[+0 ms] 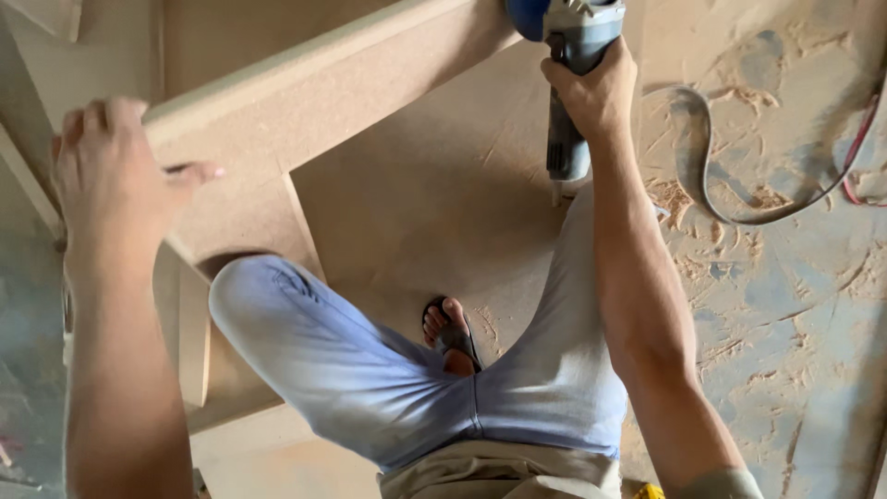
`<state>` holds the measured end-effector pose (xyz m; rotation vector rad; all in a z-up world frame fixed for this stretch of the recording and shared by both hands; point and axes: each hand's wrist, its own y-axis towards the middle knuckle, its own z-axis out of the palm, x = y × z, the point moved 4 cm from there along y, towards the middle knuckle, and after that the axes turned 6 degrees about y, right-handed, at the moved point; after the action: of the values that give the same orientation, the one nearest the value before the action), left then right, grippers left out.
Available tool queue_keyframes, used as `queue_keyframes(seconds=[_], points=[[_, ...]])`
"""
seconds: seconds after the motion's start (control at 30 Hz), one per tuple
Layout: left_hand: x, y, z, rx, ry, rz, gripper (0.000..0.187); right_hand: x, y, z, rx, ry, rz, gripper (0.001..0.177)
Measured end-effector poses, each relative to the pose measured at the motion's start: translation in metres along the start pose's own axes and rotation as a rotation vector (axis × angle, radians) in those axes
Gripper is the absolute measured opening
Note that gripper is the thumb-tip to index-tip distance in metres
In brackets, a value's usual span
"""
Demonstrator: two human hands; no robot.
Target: The person sands the edges of wooden frame components using a handheld angle grinder with a sanding disc on a workshop floor.
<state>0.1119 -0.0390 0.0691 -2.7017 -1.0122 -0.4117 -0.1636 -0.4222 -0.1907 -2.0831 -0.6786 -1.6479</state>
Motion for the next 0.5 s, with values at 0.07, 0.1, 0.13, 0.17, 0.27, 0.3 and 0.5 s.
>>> queue_keyframes(seconds=[0.07, 0.1, 0.13, 0.17, 0.27, 0.3, 0.5], points=[[0.007, 0.010, 0.008, 0.014, -0.012, 0.007, 0.086, 0.019, -0.016, 0.009, 0.032, -0.020, -0.078, 0.047], [0.010, 0.012, 0.010, 0.017, -0.010, 0.004, 0.087, 0.029, -0.026, 0.020, 0.055, -0.020, -0.119, 0.049], [0.013, 0.011, 0.011, 0.020, -0.008, 0.001, 0.088, 0.041, -0.039, 0.028, 0.075, -0.032, -0.142, 0.052], [0.018, 0.010, 0.011, 0.039, -0.024, -0.026, 0.091, 0.056, -0.053, 0.036, 0.081, -0.043, -0.172, 0.054], [0.024, 0.017, 0.020, 0.089, -0.063, -0.076, 0.099, 0.097, -0.082, 0.070, 0.113, -0.157, -0.162, 0.058], [0.024, 0.021, 0.023, 0.103, -0.058, -0.078, 0.101, 0.108, -0.083, 0.082, 0.126, -0.209, -0.142, 0.059], [0.029, 0.024, 0.029, 0.063, -0.136, -0.067, 0.097, 0.156, -0.098, 0.137, 0.331, -0.299, -0.149, 0.069]])
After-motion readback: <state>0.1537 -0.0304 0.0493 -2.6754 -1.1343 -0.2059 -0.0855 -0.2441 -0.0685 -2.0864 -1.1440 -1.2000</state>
